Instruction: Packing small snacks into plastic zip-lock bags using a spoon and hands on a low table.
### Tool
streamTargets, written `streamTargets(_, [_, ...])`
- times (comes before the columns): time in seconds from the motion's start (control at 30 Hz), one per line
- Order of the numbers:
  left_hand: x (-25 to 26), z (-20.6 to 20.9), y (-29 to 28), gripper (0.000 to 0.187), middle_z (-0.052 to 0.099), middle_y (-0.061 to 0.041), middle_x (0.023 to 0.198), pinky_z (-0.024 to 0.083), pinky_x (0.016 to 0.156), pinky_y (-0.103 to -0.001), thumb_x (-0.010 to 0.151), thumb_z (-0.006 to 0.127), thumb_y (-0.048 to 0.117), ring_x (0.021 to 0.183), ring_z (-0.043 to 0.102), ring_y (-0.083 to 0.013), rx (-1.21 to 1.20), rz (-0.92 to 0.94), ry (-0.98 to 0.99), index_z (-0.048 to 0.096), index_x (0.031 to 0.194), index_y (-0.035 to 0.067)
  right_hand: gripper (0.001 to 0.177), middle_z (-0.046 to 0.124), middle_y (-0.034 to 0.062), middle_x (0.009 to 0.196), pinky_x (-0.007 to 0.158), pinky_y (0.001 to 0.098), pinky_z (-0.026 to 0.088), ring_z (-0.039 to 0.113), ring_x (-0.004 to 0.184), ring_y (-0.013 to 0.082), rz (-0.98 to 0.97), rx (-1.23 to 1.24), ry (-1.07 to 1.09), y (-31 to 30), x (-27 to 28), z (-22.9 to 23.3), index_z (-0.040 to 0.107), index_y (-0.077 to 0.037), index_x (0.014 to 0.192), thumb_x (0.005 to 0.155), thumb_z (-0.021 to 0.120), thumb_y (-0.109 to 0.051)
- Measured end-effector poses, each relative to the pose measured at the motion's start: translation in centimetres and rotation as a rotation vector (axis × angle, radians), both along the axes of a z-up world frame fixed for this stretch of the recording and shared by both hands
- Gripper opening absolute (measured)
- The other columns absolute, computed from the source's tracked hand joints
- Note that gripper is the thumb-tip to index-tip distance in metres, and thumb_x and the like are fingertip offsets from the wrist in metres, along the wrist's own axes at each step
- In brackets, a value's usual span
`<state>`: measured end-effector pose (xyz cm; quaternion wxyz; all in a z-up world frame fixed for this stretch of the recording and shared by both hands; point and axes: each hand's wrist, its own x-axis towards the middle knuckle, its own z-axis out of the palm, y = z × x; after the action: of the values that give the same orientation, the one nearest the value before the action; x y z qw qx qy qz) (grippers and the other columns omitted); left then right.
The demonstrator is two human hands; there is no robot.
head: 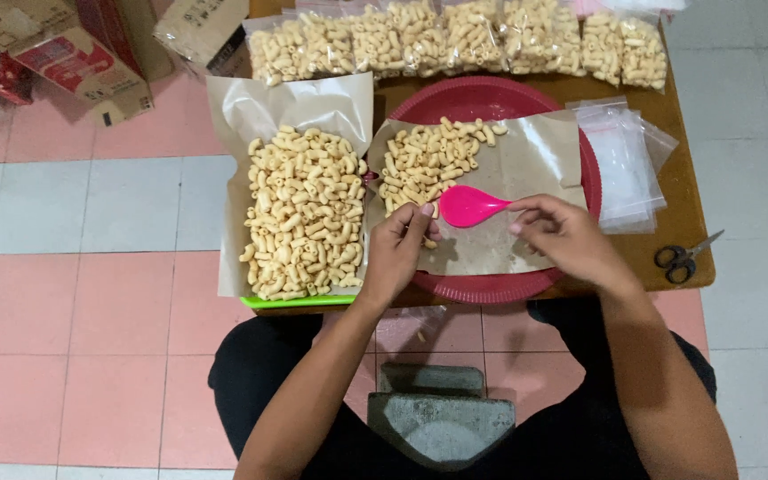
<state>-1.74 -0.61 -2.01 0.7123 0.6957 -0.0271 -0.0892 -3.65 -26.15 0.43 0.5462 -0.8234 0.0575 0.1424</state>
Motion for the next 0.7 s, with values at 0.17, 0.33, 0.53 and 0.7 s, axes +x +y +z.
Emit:
streamTargets(0.17, [-0.6,-0.4,0.1,0.01,0.062,-0.009,0.085,0.049,0.069,-0.028,0.097,0.06,0.017,0.075,0.057,-0.0161,0.146,0.015,-0.236,0.06,0.091,0.009,0.025,0.067,0.0093,0.098,0.066,0.0278,0.049,0.058,0.072,0.0147,-0.179,-0.23,-0.103,-4.8,-1.2,-0.8,0.067,-0.008,0.118,0.093,0.067,-0.009])
streamTargets(0.33, [-1.2,0.2,0.4,0.023,0.055,-0.005,0.107,0.045,0.06,-0.024,0.093,0.059,0.007,0.086,0.054,-0.0118,0.135,0.017,-0.212,0.052,0.115,0.009,0.014,0.074,0.0,0.088,0.083,0.0243,0.051,0.066,0.084,0.0104,0.144,-0.243,-0.055,-5.8,-4.2,-1.7,0.073,-0.01,0.091,0.092,0.06,-0.004])
streamTargets(0.53, [-1.6,-0.1,0.3,0.013,0.058,-0.012,0.106,0.05,0.082,-0.033,0.094,0.055,0.005,0.098,0.058,-0.0235,0.297,-0.166,-0.457,0.058,0.107,0.005,0.025,0.081,-0.002,0.087,0.066,0.0211,0.057,0.069,0.066,0.006,0.532,-0.158,0.298,-2.2,-5.4,-1.1,0.079,-0.011,0.102,0.092,0.058,-0.021])
streamTargets(0.7, [-1.8,-1.2,-0.4,0.028,0.064,-0.012,0.111,0.047,0.08,-0.041,0.098,0.059,0.024,0.1,0.057,-0.0302,0.49,-0.265,-0.772,0.071,0.089,0.0,0.014,0.068,0.0103,0.076,0.067,0.0224,0.047,0.059,0.061,0.0139,-0.219,-0.175,0.007,-8.7,-4.8,-2.1,0.074,-0.006,0.1,0.095,0.061,-0.003])
